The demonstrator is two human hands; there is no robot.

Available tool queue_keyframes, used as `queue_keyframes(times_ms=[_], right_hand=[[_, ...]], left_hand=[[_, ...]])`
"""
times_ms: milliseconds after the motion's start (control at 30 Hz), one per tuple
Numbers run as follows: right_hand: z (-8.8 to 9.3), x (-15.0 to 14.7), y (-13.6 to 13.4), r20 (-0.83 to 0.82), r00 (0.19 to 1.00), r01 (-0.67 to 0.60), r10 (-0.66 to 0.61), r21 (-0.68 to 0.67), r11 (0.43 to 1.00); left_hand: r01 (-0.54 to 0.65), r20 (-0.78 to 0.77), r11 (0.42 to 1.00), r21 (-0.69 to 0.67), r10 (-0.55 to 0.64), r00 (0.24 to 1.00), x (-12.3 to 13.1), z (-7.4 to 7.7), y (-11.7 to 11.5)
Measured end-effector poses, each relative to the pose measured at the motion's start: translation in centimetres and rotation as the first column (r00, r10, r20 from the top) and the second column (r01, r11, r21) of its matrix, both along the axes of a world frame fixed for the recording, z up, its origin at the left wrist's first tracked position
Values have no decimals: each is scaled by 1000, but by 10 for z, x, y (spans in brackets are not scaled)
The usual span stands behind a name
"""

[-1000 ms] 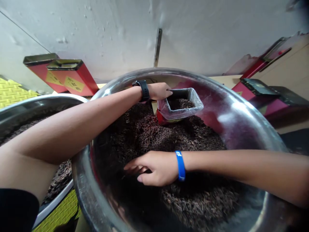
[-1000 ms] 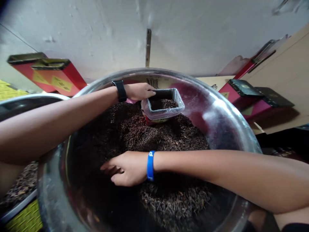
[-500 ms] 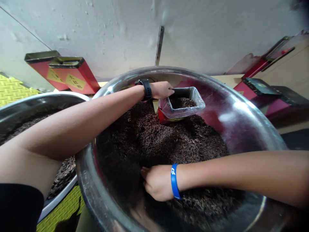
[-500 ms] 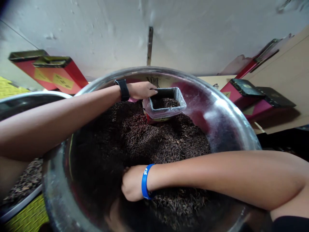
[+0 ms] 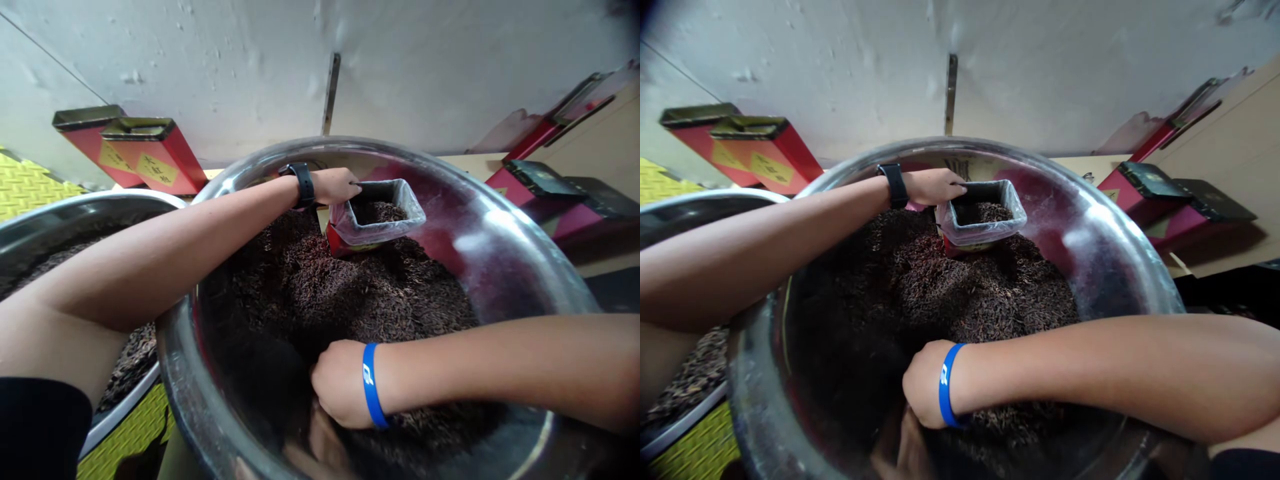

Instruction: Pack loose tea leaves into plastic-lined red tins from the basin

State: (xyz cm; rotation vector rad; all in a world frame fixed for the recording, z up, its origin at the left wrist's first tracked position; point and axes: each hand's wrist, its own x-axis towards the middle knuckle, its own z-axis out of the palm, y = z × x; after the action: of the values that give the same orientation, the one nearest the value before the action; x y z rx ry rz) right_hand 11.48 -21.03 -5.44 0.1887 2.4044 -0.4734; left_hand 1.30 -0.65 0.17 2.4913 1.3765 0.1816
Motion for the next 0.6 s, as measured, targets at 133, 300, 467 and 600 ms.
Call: queue_keyframes(times_ms=[133, 300, 467, 600], right_hand=[[4, -2, 2, 94, 984, 162, -154, -81, 984], [19, -6, 14, -14, 968, 246, -249, -124, 961], [65, -2, 63, -330, 828, 394, -453, -231, 890], [95, 18, 113, -623, 504, 668, -598, -159, 727]], left_hand=[[0, -8, 1000, 5, 0, 1000, 0, 0, 1], [-1, -3, 1000, 3, 1, 1000, 0, 0, 1], [-19, 27, 1000, -6, 19, 999, 1, 3, -5], [26, 97, 993, -112, -15, 995, -1, 9, -13]])
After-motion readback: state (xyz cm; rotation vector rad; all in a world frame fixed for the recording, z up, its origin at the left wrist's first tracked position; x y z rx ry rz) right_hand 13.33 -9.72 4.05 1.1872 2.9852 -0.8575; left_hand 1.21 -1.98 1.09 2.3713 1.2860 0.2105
